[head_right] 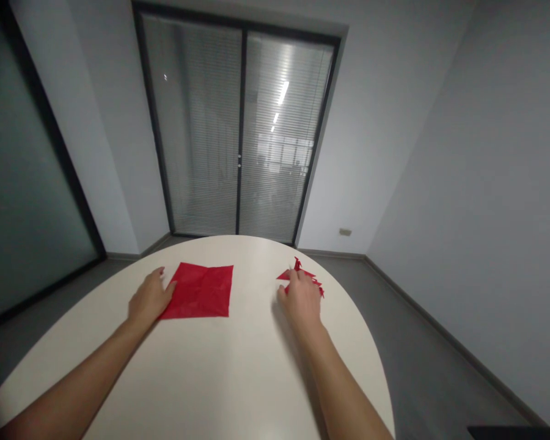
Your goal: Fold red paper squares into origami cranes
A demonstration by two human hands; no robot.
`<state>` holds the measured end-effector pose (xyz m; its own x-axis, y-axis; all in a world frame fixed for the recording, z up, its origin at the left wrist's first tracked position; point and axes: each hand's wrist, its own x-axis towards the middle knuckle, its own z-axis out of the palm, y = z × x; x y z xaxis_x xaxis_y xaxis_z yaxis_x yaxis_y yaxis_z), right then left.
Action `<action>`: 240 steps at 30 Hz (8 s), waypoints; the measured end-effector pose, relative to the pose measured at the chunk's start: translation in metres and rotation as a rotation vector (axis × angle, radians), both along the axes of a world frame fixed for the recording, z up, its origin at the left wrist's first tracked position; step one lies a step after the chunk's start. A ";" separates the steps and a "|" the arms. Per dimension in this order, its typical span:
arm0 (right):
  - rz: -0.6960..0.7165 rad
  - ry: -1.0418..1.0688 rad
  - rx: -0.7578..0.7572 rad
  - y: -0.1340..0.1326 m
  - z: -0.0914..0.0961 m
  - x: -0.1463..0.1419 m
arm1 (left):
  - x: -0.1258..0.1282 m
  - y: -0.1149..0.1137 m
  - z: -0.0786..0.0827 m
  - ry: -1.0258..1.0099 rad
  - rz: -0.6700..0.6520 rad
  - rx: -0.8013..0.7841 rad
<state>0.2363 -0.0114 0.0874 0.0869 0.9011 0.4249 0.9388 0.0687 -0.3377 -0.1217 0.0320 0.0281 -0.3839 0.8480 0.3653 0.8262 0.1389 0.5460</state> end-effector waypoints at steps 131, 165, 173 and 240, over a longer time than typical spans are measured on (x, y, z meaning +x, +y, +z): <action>0.713 0.971 -0.215 -0.004 -0.027 -0.043 | 0.108 -0.061 0.025 -0.106 -0.812 0.061; 0.607 0.584 0.182 -0.020 -0.038 -0.060 | 0.134 -0.075 0.025 -0.369 -0.746 0.137; 0.732 0.294 0.379 -0.020 -0.033 -0.053 | 0.137 -0.064 0.021 -0.872 -0.725 0.094; 0.766 0.418 0.052 -0.014 -0.024 -0.044 | 0.144 -0.075 0.014 -0.508 -0.670 0.001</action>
<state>0.1922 -0.0255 0.0637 -0.3772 0.7555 0.5356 0.4280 0.6551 -0.6226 0.0220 -0.0434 0.0422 0.0831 0.9550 0.2848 0.3870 -0.2943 0.8739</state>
